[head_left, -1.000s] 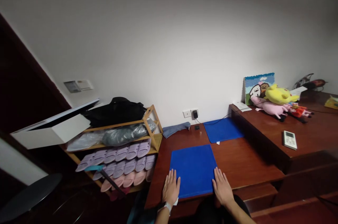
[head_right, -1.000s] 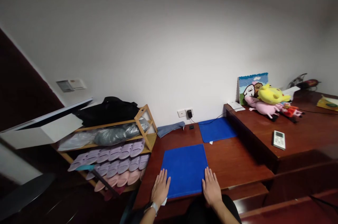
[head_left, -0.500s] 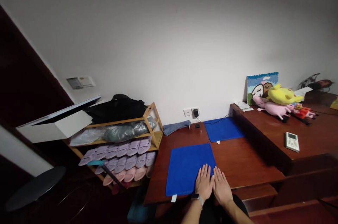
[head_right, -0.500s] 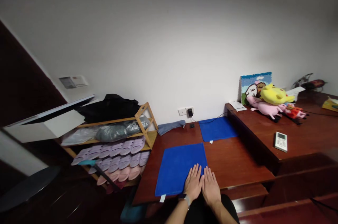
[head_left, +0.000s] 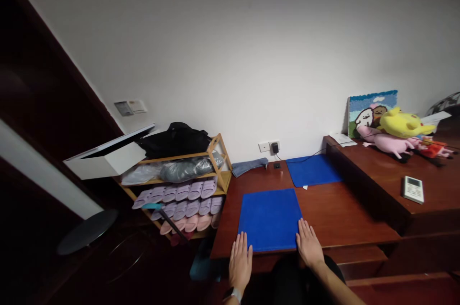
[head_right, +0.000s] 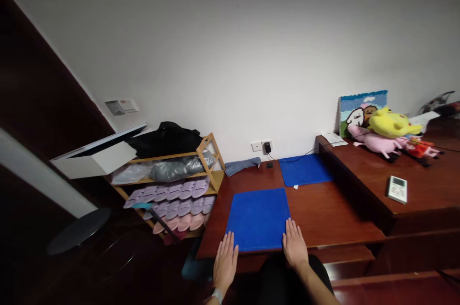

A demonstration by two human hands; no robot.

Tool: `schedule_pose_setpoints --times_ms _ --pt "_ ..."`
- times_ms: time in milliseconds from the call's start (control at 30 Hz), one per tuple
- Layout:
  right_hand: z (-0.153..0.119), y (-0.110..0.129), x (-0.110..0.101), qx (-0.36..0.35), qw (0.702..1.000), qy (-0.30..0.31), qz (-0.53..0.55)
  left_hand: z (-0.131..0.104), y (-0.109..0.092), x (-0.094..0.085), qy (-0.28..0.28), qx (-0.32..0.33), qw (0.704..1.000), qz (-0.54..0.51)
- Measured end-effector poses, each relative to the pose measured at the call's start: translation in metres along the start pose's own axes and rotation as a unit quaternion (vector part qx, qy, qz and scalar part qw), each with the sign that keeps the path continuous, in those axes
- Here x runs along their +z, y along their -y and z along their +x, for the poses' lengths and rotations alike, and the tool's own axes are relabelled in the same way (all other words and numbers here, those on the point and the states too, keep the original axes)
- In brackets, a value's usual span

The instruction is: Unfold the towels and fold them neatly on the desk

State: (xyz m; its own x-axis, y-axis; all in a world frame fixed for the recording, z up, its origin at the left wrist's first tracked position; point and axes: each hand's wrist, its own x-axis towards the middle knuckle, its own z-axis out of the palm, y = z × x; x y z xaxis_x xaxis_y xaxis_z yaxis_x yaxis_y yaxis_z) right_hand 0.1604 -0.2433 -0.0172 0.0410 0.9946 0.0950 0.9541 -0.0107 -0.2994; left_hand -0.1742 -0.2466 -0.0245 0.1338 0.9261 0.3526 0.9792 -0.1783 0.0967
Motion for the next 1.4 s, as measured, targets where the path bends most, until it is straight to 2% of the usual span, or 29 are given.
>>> schedule_pose_setpoints --times_ms 133,267,500,600,733,867,967,1067,1167,1233,1300,1333,1400 --pt "0.000 0.001 -0.008 0.008 1.000 0.025 0.002 0.002 -0.008 0.002 -0.017 -0.011 1.000 -0.002" --pt "0.006 0.004 -0.018 0.018 0.999 0.042 0.014 0.003 -0.007 0.004 -0.022 -0.006 1.000 -0.005" --pt "0.051 0.014 -0.043 0.052 0.996 0.063 0.021 0.002 -0.004 0.008 -0.030 -0.015 0.999 -0.013" --pt "0.065 0.015 -0.042 0.058 0.996 0.071 0.023 0.003 -0.001 0.013 -0.037 -0.008 0.999 -0.017" --pt "0.068 0.015 -0.032 0.054 0.996 0.061 0.024 0.002 0.007 0.021 -0.036 -0.003 0.999 -0.017" --pt "0.067 0.013 -0.027 0.053 0.997 0.051 0.034 0.002 0.009 0.017 -0.019 -0.004 1.000 -0.022" --pt "0.067 0.011 -0.025 0.051 0.997 0.051 0.033 0.016 -0.016 0.004 -0.016 0.011 0.999 -0.038" --pt "0.066 0.009 -0.021 0.046 0.997 0.046 0.033 0.053 -0.069 -0.007 0.017 0.074 0.995 -0.065" --pt "0.065 0.006 -0.015 0.040 0.998 0.033 0.031 0.102 -0.127 -0.002 0.070 0.127 0.985 -0.088" --pt "0.065 0.005 -0.013 0.037 0.998 0.033 0.029 0.130 -0.151 0.008 0.104 0.139 0.980 -0.101" --pt "0.065 0.005 -0.012 0.034 0.998 0.038 0.025 0.146 -0.157 0.019 0.131 0.130 0.977 -0.105" --pt "0.065 0.005 -0.012 0.034 0.998 0.042 0.022 0.150 -0.153 0.023 0.139 0.118 0.978 -0.102" --pt "0.065 0.006 -0.014 0.035 0.998 0.046 0.017 0.150 -0.132 0.030 0.145 0.085 0.982 -0.084"
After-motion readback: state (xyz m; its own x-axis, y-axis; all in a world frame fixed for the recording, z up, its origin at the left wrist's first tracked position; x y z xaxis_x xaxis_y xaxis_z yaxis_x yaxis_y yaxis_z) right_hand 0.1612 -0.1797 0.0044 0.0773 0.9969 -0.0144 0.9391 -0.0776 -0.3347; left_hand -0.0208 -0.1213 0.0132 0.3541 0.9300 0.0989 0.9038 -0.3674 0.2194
